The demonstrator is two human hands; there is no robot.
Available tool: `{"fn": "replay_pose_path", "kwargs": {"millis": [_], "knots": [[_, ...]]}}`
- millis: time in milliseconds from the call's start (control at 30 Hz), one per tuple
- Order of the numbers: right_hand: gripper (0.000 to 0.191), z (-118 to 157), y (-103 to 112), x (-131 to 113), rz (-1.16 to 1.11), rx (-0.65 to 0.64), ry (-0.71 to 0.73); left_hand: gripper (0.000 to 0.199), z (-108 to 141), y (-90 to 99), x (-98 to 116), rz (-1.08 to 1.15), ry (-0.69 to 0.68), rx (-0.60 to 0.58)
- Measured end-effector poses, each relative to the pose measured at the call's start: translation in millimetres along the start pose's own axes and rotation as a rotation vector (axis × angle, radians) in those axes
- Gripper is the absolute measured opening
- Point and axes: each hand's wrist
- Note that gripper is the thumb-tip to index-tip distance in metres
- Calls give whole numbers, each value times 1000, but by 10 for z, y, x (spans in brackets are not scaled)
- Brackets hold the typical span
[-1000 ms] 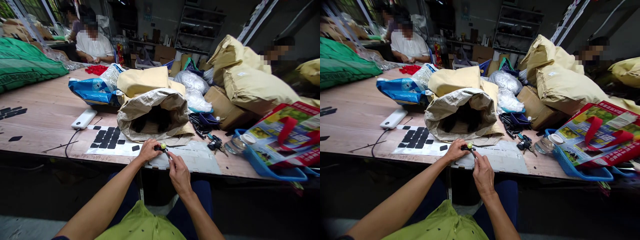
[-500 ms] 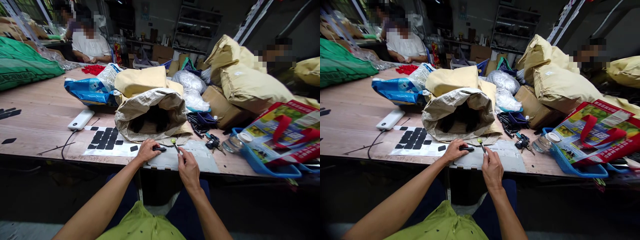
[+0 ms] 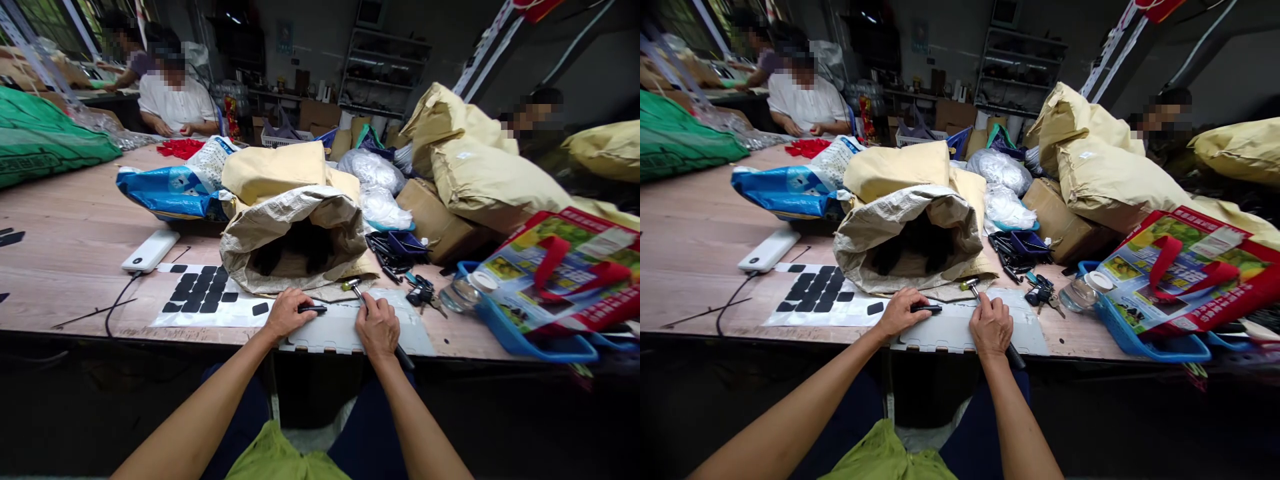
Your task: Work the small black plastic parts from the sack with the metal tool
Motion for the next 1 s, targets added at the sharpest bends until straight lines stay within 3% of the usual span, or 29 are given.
{"fn": "replay_pose_path", "kwargs": {"millis": [233, 333, 433, 533, 633, 700, 800, 900, 1000], "knots": [[33, -25, 71, -44, 72, -67, -11, 15, -26, 3, -32, 28, -14, -11], [31, -45, 75, -65, 112, -103, -24, 16, 12, 48, 84, 63, -31, 12], [31, -52, 63, -68, 123, -103, -11, 19, 262, 60, 333, 176, -103, 70], [31, -50, 38, -58, 124, -84, -8, 22, 734, -97, 554, 288, -114, -67], [30, -49, 16, -47, 123, -68, -1, 23, 1209, -447, 547, 248, 81, -267], [30, -49, 7, -42, 121, -61, 4, 23, 1403, -718, 403, 211, 334, -274], [30, -47, 4, -38, 114, -50, 2, 27, 1476, -1027, 135, 200, 623, -218], [30, -43, 10, -37, 107, -38, 2, 47, 1422, -1116, 40, 101, 742, -252], [29, -41, 11, -37, 108, -32, 2, 56, 1344, -985, 210, 74, 721, -316]]}}
Point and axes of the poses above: each hand's wrist, its own z-axis away from the middle knuckle, its own y-axis out of the back of the hand, x = y × z, and after that the axes turned 12 degrees about z, right-handed
